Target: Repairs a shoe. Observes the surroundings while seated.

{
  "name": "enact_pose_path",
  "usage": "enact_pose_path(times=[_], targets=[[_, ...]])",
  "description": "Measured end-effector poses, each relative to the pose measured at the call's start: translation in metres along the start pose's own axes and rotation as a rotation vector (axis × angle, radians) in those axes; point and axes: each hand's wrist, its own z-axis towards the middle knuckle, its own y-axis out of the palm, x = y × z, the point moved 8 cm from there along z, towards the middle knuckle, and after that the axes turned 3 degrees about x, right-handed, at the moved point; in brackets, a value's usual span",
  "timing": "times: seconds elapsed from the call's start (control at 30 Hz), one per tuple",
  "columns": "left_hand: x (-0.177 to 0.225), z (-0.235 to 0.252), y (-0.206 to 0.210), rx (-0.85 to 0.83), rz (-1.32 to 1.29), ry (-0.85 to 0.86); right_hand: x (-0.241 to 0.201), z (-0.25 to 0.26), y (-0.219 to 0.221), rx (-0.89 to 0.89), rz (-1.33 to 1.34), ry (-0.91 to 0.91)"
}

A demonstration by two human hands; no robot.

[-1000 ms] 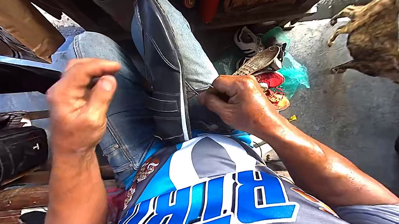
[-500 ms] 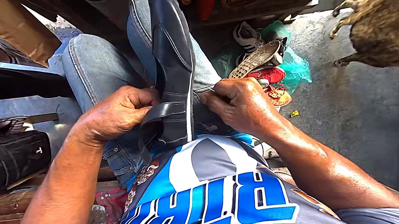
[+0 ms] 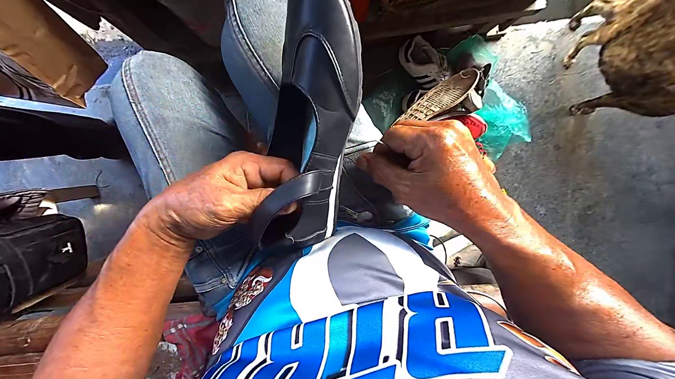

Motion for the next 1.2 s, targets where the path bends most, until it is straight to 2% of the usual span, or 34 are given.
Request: enact_pose_path(times=[0.07, 0.13, 0.23, 0.33, 0.4, 0.47, 0.63, 0.73, 0.83, 0.93, 1.07, 1.2], targets=[[0.004, -0.002, -0.006, 0.037, 0.049, 0.063, -0.001, 0.000, 0.002, -0.039, -0.016, 0.010], [0.009, -0.006, -0.015, 0.143, 0.159, 0.090, -0.002, 0.001, 0.007, -0.104, 0.015, 0.025], [0.018, -0.016, -0.034, 0.327, 0.353, 0.139, -0.008, 0.003, 0.015, -0.186, 0.192, 0.010], [0.018, -0.024, -0.045, 0.395, 0.193, 0.164, -0.020, 0.006, 0.026, -0.183, 0.307, -0.071], [0.013, -0.025, -0.047, 0.396, 0.010, 0.152, -0.024, 0.008, 0.030, -0.171, 0.301, -0.120], [0.009, -0.026, -0.047, 0.392, -0.047, 0.141, -0.024, 0.008, 0.027, -0.164, 0.278, -0.123], [0.019, -0.026, -0.046, 0.406, 0.381, 0.139, -0.015, 0.009, 0.010, -0.006, 0.149, -0.012], [0.032, -0.027, -0.046, 0.432, 0.590, 0.147, -0.017, 0.010, 0.018, -0.055, 0.086, 0.009], [0.039, -0.033, -0.051, 0.467, 0.647, 0.147, -0.025, 0.008, 0.031, -0.163, 0.216, -0.044], [0.040, -0.036, -0.053, 0.484, 0.753, 0.120, -0.039, 0.009, 0.038, -0.118, 0.346, -0.165], [0.043, -0.034, -0.053, 0.498, 0.957, 0.067, -0.042, 0.014, 0.039, -0.117, 0.302, -0.191], [0.038, -0.036, -0.058, 0.494, 0.982, 0.088, -0.023, 0.011, 0.023, -0.113, 0.202, -0.092]])
